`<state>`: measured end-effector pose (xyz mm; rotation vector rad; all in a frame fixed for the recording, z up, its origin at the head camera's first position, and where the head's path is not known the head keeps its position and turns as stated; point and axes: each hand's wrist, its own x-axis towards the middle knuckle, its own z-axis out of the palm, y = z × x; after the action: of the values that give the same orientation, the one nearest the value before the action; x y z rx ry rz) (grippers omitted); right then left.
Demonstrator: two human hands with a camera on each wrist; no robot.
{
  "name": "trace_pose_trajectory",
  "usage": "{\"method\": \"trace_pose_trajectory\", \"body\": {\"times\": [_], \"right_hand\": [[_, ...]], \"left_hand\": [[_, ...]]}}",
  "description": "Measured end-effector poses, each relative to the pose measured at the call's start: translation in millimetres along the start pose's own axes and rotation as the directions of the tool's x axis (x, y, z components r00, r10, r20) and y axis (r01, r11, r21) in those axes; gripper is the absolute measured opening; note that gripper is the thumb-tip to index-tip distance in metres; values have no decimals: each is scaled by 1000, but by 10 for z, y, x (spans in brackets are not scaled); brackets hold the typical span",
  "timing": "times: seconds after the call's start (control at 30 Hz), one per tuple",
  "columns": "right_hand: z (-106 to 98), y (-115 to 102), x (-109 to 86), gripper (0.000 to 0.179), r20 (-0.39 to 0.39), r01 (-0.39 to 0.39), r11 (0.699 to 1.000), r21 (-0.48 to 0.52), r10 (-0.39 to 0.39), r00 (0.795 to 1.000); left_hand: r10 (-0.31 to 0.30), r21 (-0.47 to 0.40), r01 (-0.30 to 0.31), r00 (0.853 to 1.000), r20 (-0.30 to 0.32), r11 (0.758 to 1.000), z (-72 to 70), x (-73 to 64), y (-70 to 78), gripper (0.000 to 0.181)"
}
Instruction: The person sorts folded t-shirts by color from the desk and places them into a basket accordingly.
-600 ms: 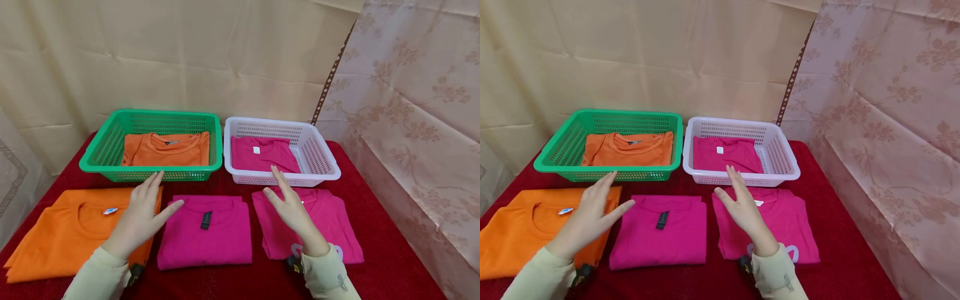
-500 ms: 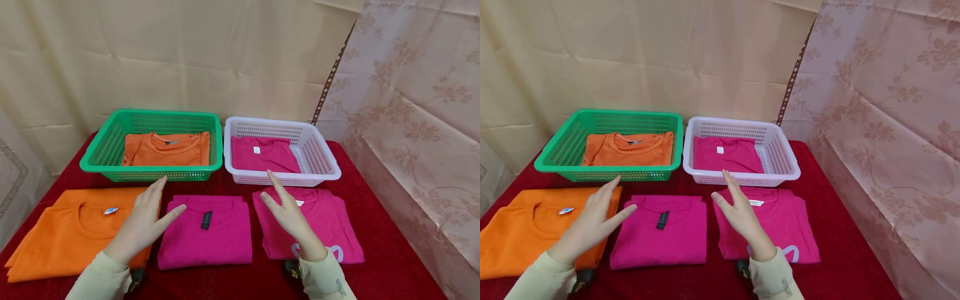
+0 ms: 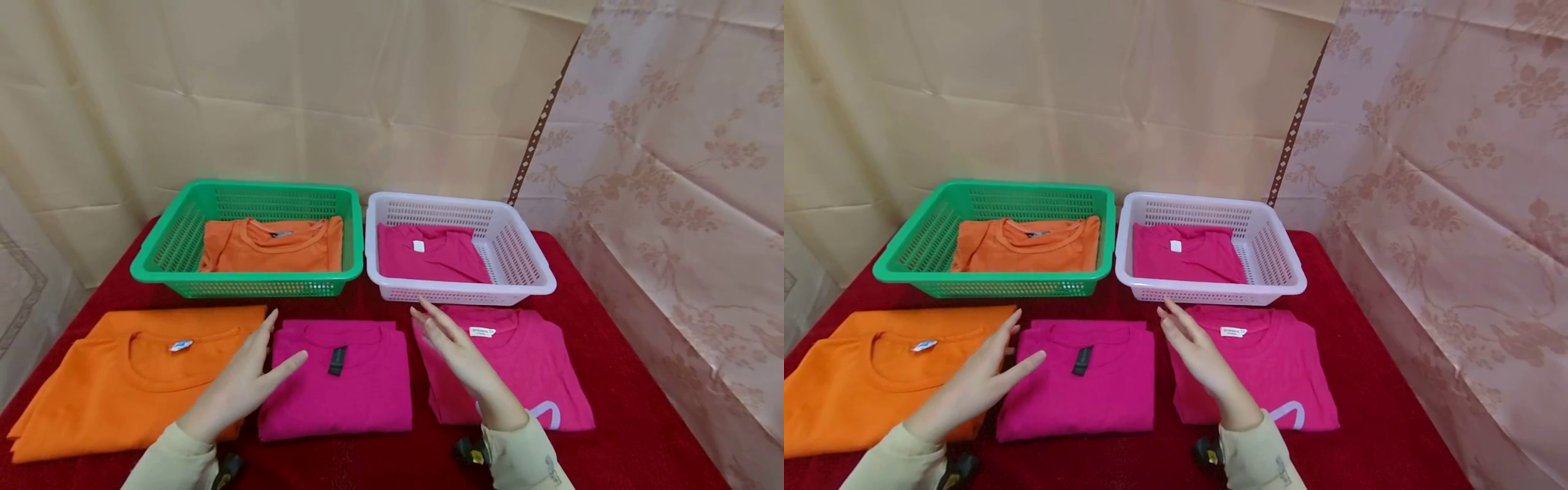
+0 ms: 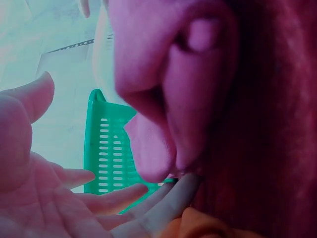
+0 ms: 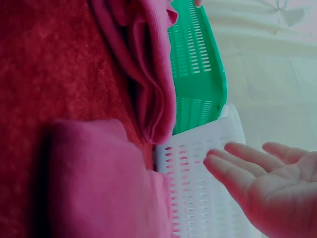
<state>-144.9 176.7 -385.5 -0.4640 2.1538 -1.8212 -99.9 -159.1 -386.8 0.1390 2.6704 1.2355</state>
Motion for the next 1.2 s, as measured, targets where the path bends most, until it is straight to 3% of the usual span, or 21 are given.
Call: {"method": "trace_pose_trajectory", "body": {"times": [0.37, 0.57, 0.73, 0.97, 1.2], "right_hand": [[31, 94, 40, 61, -35, -157, 979, 132, 163, 986], [48, 148, 52, 62, -47, -201, 969, 143, 209, 977], [44, 165, 53, 67, -5, -239, 959, 151, 243, 970], [60, 188, 50, 66, 13, -282, 945, 168, 284, 959], [82, 217, 63, 69, 93, -335, 924, 188, 322, 942]], "left_hand": [[-19, -61, 21, 999, 27, 998, 24, 59, -67, 95], [-52, -105, 57, 997, 53, 993, 42, 87, -109, 94], [-73, -93, 77, 996, 51, 993, 54, 84, -136, 94], [-33, -63, 39, 996, 86, 997, 65, 94, -157, 98], [-9, -83, 18, 995, 102, 996, 68, 85, -157, 97]]}}
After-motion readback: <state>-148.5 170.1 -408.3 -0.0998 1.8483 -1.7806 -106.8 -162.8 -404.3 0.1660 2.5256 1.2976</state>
